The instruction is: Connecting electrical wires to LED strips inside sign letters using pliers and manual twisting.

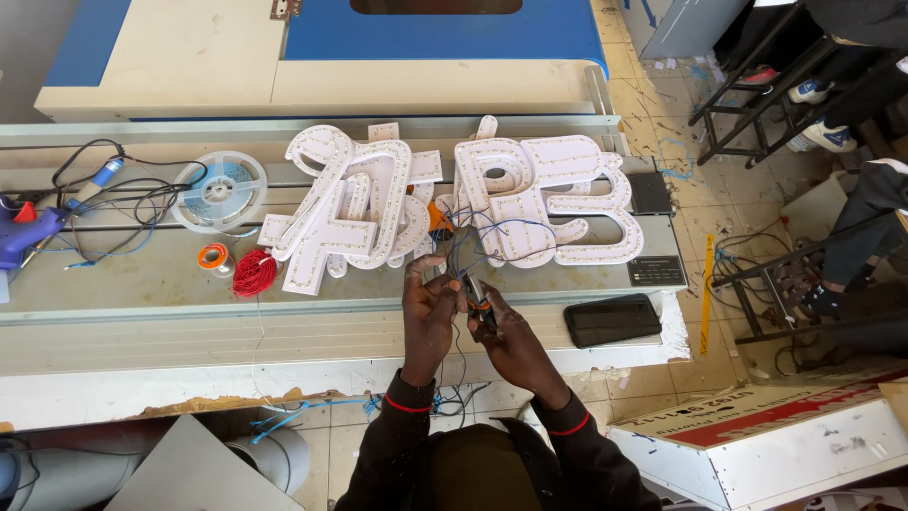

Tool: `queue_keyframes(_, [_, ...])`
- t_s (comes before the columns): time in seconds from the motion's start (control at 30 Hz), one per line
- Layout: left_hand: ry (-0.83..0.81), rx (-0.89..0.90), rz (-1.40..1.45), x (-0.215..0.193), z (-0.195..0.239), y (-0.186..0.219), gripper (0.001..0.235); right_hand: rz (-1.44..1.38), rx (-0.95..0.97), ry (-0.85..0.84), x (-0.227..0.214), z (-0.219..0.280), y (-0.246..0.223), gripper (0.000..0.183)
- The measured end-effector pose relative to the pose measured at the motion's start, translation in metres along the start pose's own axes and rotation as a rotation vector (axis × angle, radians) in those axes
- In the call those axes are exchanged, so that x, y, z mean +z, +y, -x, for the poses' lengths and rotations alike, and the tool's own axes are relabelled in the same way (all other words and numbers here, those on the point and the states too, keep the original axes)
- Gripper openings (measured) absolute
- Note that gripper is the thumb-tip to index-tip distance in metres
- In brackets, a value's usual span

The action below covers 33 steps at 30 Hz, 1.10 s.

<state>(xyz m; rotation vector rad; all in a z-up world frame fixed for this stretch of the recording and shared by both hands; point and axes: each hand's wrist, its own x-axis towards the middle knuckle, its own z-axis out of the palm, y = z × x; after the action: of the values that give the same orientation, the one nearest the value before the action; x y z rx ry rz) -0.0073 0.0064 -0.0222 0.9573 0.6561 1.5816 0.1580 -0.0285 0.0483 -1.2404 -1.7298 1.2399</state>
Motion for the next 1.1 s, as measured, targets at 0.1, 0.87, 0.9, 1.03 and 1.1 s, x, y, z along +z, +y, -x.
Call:
queue_keyframes(0.1, [-0.064,-0.036,-0.014,0.018,0.002,0.026,0.039,0.014,-0.015,0.008,-0.002,0.002,-0.005,0.053])
queue_keyframes(0.87, [-0.298,-0.142,-0.169,0.002,-0.009,0.064,0.07,0.081,-0.034,-0.081,-0.017,0.003,-0.047,0.062])
queue_keyframes(0.9, [-0.281,-0.123,-0.174,0.004,-0.009,0.064,0.069,0.035,-0.029,-0.071,-0.018,0.004,-0.048,0.073])
queue_keyframes(1.03, [-0.251,-0.178,-0.245,0.007,-0.012,0.066,0.08,0.14,-0.143,0.027,0.002,-0.014,0.031,0.088])
queue_keyframes(1.1, [-0.184,-0.199,-0.19,0.006,-0.006,0.054,0.066,0.219,-0.168,0.238,0.007,-0.02,0.056,0.047])
